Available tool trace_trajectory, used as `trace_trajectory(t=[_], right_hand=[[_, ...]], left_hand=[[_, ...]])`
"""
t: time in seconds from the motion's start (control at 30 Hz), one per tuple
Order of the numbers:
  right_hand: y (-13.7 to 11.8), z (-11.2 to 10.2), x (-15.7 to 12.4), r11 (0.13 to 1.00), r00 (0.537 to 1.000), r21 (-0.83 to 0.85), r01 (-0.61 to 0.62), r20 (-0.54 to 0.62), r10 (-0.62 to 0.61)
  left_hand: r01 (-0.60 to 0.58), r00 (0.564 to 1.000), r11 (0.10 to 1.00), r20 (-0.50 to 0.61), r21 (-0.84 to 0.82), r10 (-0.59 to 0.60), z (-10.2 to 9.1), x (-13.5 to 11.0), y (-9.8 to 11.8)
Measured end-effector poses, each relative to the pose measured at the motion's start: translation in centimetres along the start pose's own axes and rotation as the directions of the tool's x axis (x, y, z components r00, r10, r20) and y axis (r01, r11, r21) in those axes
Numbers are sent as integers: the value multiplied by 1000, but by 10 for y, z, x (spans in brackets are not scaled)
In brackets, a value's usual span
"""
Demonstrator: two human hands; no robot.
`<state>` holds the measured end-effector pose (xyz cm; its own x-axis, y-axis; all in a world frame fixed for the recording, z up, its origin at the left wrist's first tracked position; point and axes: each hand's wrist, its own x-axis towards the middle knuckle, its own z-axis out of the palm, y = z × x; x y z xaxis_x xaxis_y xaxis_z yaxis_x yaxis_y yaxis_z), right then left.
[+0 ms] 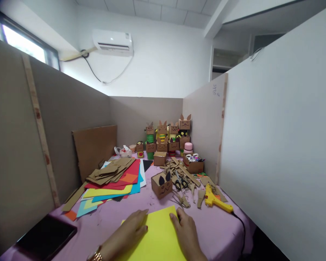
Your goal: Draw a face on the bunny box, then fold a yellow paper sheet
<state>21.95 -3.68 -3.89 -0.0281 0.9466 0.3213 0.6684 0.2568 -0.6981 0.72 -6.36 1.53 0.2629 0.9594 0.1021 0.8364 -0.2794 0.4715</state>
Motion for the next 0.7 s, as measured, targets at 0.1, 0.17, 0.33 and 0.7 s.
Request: trace_trajectory(t=[0.1,0.17,0.33,0.7], right_hand=[[2,2,0,999,1000,36,-2,-4,2],[4,3,1,1000,1000,29,-7,1,7],[-2,-3,7,998,1000,-65,14,13,-13],[-20,-4,25,956,971,-212,202,173,-167]], left_hand=[[-4,998,1000,-57,16,5,13,-1,-1],[-5,995,1000,-96,27,8,20,-2,-3],[-13,990,999,-137,40,18,28,-1,-9],[-39,982,998,-182,57,49,26,0,-9]])
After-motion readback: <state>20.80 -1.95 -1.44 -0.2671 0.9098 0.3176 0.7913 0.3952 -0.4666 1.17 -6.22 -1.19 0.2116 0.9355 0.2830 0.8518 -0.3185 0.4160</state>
